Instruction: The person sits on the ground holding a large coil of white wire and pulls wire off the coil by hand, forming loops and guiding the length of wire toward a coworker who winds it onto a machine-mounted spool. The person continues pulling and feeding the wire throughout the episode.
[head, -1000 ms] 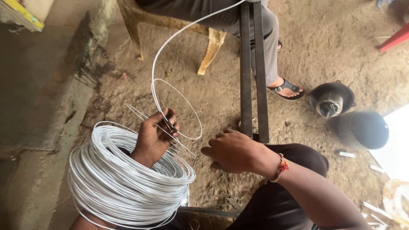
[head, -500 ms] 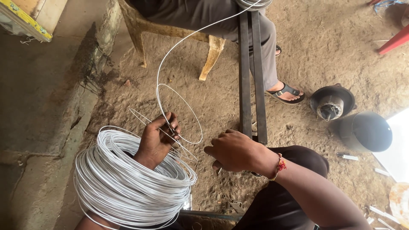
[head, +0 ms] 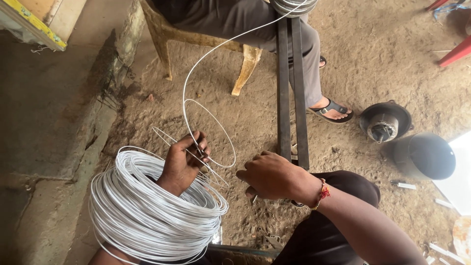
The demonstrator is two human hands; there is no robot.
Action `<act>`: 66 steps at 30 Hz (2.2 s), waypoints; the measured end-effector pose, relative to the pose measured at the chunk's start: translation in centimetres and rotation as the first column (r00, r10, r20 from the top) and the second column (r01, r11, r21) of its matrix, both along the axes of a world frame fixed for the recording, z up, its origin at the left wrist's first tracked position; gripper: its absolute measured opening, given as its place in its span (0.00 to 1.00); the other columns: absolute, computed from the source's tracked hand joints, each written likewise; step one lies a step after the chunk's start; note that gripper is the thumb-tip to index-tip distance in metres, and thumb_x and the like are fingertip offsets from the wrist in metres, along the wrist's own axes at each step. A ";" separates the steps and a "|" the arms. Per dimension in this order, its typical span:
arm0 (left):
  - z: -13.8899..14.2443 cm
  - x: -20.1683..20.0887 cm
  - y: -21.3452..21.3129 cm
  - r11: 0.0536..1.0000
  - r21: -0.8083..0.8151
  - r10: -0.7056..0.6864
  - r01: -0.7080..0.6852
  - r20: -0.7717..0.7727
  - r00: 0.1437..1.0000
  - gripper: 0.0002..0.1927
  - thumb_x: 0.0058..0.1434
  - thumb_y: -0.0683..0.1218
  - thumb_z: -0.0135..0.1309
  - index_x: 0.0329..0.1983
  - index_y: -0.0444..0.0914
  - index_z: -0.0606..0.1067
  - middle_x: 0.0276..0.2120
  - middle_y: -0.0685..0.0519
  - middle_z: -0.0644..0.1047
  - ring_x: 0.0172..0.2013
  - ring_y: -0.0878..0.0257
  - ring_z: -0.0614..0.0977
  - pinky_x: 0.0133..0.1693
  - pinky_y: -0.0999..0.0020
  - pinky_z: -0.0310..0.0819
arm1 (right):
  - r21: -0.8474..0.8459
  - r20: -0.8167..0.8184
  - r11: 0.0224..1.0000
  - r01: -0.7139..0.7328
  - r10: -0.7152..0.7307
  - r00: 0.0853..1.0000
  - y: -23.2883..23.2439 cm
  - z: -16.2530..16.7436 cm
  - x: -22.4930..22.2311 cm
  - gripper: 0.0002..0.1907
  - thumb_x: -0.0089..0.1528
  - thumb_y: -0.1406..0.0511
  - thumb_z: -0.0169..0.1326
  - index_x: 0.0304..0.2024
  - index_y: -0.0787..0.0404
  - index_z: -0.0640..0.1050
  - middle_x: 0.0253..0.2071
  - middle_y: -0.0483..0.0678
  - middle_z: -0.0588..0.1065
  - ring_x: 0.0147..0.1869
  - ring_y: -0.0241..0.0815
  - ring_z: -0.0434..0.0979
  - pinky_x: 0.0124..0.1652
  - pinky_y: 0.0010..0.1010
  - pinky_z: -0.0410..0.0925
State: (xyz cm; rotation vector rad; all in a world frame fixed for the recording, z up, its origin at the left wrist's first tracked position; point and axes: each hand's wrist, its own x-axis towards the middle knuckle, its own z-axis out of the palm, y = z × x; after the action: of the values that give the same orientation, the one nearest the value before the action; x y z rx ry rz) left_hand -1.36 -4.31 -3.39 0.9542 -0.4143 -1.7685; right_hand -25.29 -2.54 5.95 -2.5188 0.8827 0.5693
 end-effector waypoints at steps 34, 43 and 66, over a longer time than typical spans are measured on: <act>0.0 0.0 0.1 0.998 0.058 0.015 -0.014 -0.015 1.000 0.12 0.67 0.50 0.52 0.41 0.36 0.75 0.26 0.53 0.75 0.31 0.60 0.76 0.33 0.66 0.72 | -0.064 0.002 0.998 -0.025 0.025 1.000 0.1 -0.7 0.0 0.21 0.62 0.51 0.58 0.48 0.60 0.77 0.36 0.50 0.79 0.48 0.50 0.81 0.52 0.45 0.68; -0.2 0.0 0.4 0.998 0.055 0.025 -0.027 0.021 0.999 0.11 0.68 0.50 0.51 0.40 0.36 0.75 0.27 0.53 0.75 0.31 0.59 0.76 0.33 0.66 0.73 | -0.050 0.006 0.999 -0.012 0.012 1.000 0.2 -1.2 0.0 0.22 0.62 0.51 0.58 0.49 0.61 0.78 0.35 0.50 0.79 0.47 0.50 0.81 0.52 0.44 0.69; -0.1 0.1 0.2 0.998 0.060 0.029 -0.029 0.011 1.000 0.11 0.67 0.49 0.52 0.40 0.37 0.75 0.27 0.52 0.75 0.32 0.58 0.76 0.33 0.66 0.75 | -0.036 -0.022 0.999 -0.011 0.010 1.000 -0.1 -1.3 0.0 0.22 0.63 0.50 0.57 0.49 0.60 0.77 0.36 0.49 0.79 0.48 0.50 0.81 0.53 0.45 0.69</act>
State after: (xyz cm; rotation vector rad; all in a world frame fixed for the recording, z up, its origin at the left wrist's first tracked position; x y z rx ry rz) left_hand -1.27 -4.15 -3.44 1.0074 -0.3540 -1.7588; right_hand -25.31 -2.67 4.63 -2.5561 0.8958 0.5901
